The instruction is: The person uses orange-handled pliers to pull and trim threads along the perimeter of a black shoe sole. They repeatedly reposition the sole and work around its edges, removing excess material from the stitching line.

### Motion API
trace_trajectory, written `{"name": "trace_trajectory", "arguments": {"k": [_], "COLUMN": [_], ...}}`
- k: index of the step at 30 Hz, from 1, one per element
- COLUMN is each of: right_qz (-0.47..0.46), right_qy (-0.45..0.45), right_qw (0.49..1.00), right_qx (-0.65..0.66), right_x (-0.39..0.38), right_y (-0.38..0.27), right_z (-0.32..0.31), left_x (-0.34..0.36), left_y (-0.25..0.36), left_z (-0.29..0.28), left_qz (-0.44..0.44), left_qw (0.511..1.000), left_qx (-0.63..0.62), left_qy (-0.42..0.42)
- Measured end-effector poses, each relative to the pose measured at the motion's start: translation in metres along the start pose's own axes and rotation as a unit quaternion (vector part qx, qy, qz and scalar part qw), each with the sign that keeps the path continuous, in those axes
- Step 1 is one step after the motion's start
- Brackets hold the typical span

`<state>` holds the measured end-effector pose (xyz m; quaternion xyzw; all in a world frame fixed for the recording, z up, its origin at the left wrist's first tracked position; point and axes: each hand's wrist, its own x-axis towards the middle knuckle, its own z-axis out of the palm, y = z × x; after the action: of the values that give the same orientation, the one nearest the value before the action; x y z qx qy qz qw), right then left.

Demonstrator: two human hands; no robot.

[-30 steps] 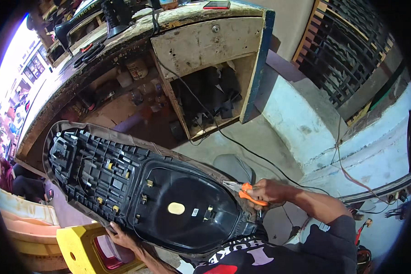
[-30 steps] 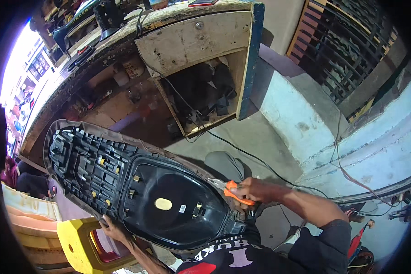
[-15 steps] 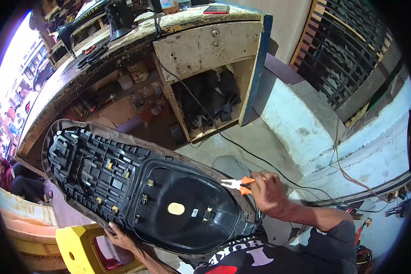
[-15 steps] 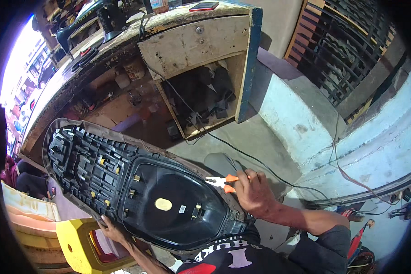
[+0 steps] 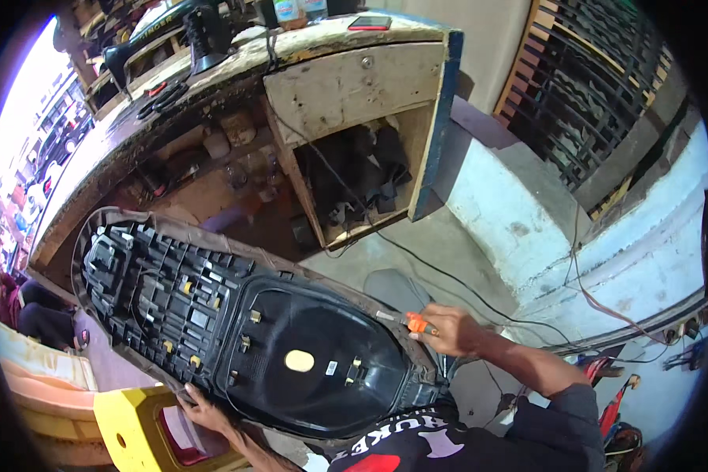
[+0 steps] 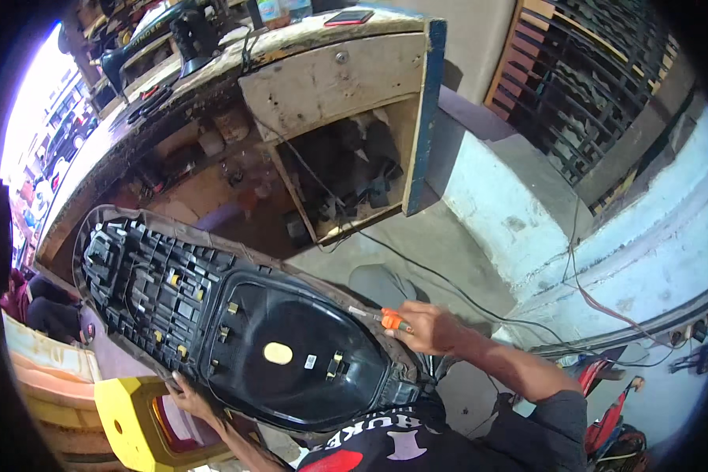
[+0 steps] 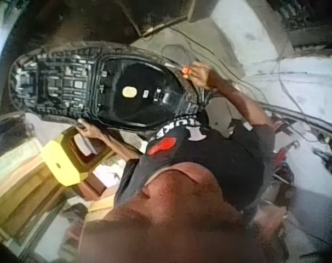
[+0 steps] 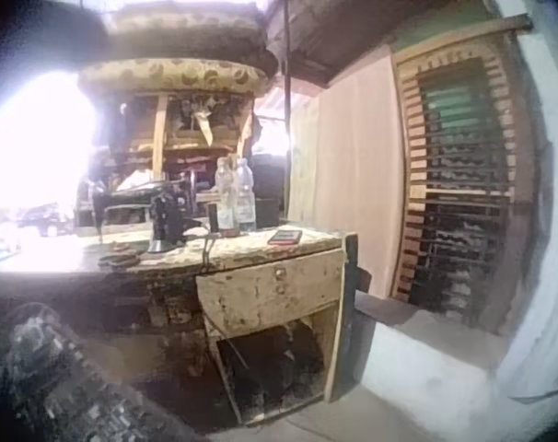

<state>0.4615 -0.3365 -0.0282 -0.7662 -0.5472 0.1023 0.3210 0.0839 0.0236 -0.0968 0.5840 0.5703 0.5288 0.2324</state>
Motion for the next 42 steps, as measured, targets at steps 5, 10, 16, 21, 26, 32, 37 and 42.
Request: {"name": "trace_trajectory", "arguments": {"k": [5,10,16,21,26,32,37,42], "right_qz": [-0.045,-0.029,0.14,-0.027,-0.054,0.084,0.077,-0.047], "right_qy": [0.059,-0.028,-0.208,0.038,0.033,-0.122,-0.141,0.059], "right_qw": [0.931,0.936,0.966,0.995,0.91,0.975,0.985,0.96], "right_qx": [-0.356,-0.35,0.063,-0.089,-0.41,-0.167,0.067,-0.271], "right_x": [-0.002,0.0,0.005,0.007,0.018,0.02,0.026,0.019], "right_y": [-0.023,-0.028,0.042,-0.002,-0.034,-0.006,0.017,-0.02], "right_z": [-0.005,-0.01,0.0,-0.01,-0.013,-0.012,-0.003,0.0], "left_x": [-0.002,-0.002,-0.004,-0.007,-0.005,-0.011,-0.008,-0.007], "left_y": [0.001,0.01,0.001,0.017,0.007,0.026,0.009,0.002], "left_z": [-0.005,-0.008,0.003,-0.003,-0.008,-0.006,0.0,-0.008], "left_qz": [-0.013,-0.013,0.051,0.012,0.014,0.001,0.016,0.003], "left_qw": [1.0,1.0,0.999,1.0,1.0,0.999,0.999,0.999], "left_qx": [-0.026,0.012,0.007,0.016,-0.015,-0.044,-0.037,0.038], "left_qy": [0.007,-0.015,0.0,-0.004,0.002,-0.005,0.013,0.018]}}
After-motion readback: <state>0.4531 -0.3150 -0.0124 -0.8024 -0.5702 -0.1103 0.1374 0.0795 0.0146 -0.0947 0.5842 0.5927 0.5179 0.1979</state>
